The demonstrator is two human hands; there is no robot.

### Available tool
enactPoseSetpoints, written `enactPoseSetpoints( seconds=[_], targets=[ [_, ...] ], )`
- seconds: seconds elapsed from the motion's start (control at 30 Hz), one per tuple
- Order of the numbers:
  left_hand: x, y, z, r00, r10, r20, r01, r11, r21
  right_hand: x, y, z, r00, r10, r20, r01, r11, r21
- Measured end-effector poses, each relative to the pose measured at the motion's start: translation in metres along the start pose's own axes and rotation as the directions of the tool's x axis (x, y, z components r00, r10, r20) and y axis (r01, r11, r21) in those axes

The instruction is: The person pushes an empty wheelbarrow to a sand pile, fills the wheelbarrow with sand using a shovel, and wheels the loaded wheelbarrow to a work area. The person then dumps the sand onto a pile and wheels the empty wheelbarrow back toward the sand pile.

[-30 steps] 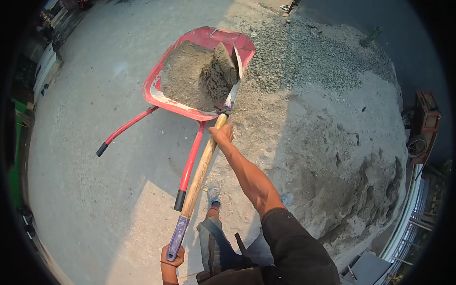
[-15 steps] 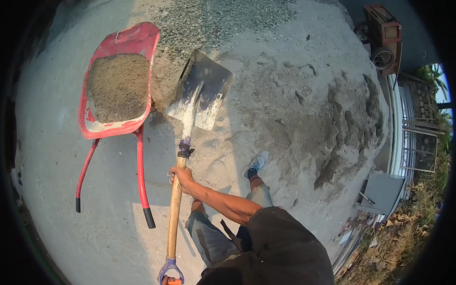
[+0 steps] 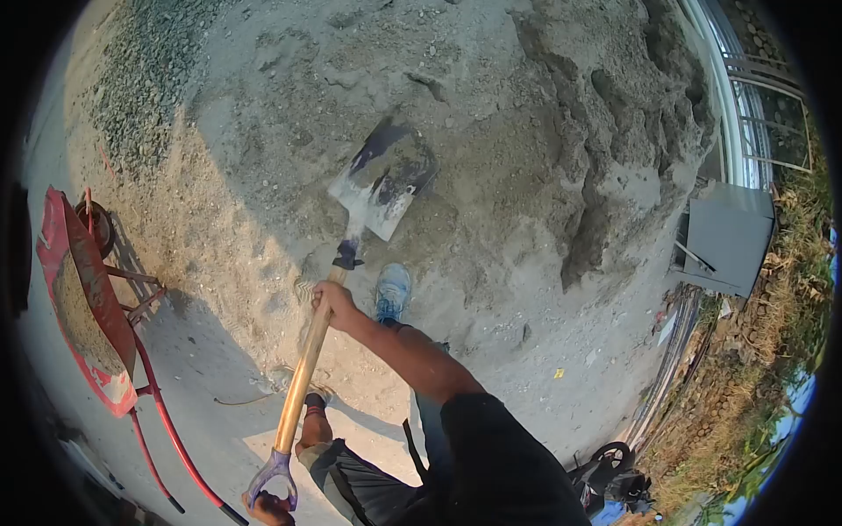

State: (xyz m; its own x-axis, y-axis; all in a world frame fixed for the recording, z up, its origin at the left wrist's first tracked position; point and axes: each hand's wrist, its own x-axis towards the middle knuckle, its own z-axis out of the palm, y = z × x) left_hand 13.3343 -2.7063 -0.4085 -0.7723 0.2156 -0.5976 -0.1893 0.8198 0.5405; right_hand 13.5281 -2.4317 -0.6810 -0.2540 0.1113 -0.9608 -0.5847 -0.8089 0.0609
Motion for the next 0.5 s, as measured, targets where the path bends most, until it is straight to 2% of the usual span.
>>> enactPoseSetpoints(
  seconds=[0.03, 0.07, 0.1, 0.13, 0.17, 0.23, 0.3, 0.37, 0.4, 0.43, 0.47, 0.5],
  targets=[
    [0.0, 0.013, 0.077, 0.999, 0.034, 0.024, -0.034, 0.999, -0.007, 0.037, -0.11, -0.037, 0.996, -0.086, 0.012, 0.086, 0.996, -0.016],
    [-0.005, 0.03, 0.166, 0.98, -0.084, 0.178, 0.122, 0.969, -0.215, 0.058, -0.204, -0.07, 0.993, -0.109, -0.05, 0.107, 0.993, -0.042],
    [-0.021, 0.025, 0.215, 0.949, -0.298, 0.106, 0.312, 0.936, -0.163, 0.067, -0.267, -0.093, 0.981, -0.145, -0.132, 0.133, 0.986, -0.099],
    [-0.034, 0.023, 0.236, 0.931, -0.338, 0.14, 0.358, 0.92, -0.16, 0.065, -0.298, -0.111, 0.966, -0.215, -0.144, 0.193, 0.969, -0.155],
    [-0.047, 0.021, 0.257, 0.91, -0.376, 0.174, 0.403, 0.902, -0.155, 0.067, -0.308, -0.122, 0.961, -0.215, -0.174, 0.188, 0.969, -0.159],
    [-0.064, 0.003, 0.263, 0.924, -0.366, 0.105, 0.381, 0.897, -0.226, 0.064, -0.304, -0.139, 0.971, -0.223, -0.081, 0.2, 0.952, -0.23],
    [-0.066, -0.004, 0.263, 0.94, -0.333, 0.075, 0.341, 0.894, -0.291, 0.057, -0.3, -0.129, 0.976, -0.203, -0.085, 0.185, 0.965, -0.184],
    [-0.066, 0.017, 0.264, 0.954, -0.291, 0.07, 0.297, 0.888, -0.351, 0.053, -0.297, -0.12, 0.943, -0.327, -0.057, 0.32, 0.941, -0.112],
    [-0.072, 0.038, 0.263, 0.944, -0.314, 0.099, 0.33, 0.904, -0.273, 0.045, -0.296, -0.119, 0.942, -0.335, -0.035, 0.329, 0.937, -0.122],
    [-0.076, 0.051, 0.257, 0.933, -0.339, 0.123, 0.357, 0.913, -0.197, 0.041, -0.296, -0.123, 0.95, -0.304, -0.067, 0.293, 0.946, -0.135],
    [-0.079, 0.03, 0.246, 0.958, -0.257, 0.125, 0.283, 0.917, -0.283, 0.038, -0.295, -0.121, 0.957, -0.275, -0.095, 0.259, 0.954, -0.153],
    [-0.09, 0.043, 0.233, 0.949, -0.288, 0.132, 0.314, 0.904, -0.291, 0.029, -0.28, -0.126, 0.957, -0.27, -0.102, 0.25, 0.952, -0.178]
  ],
)
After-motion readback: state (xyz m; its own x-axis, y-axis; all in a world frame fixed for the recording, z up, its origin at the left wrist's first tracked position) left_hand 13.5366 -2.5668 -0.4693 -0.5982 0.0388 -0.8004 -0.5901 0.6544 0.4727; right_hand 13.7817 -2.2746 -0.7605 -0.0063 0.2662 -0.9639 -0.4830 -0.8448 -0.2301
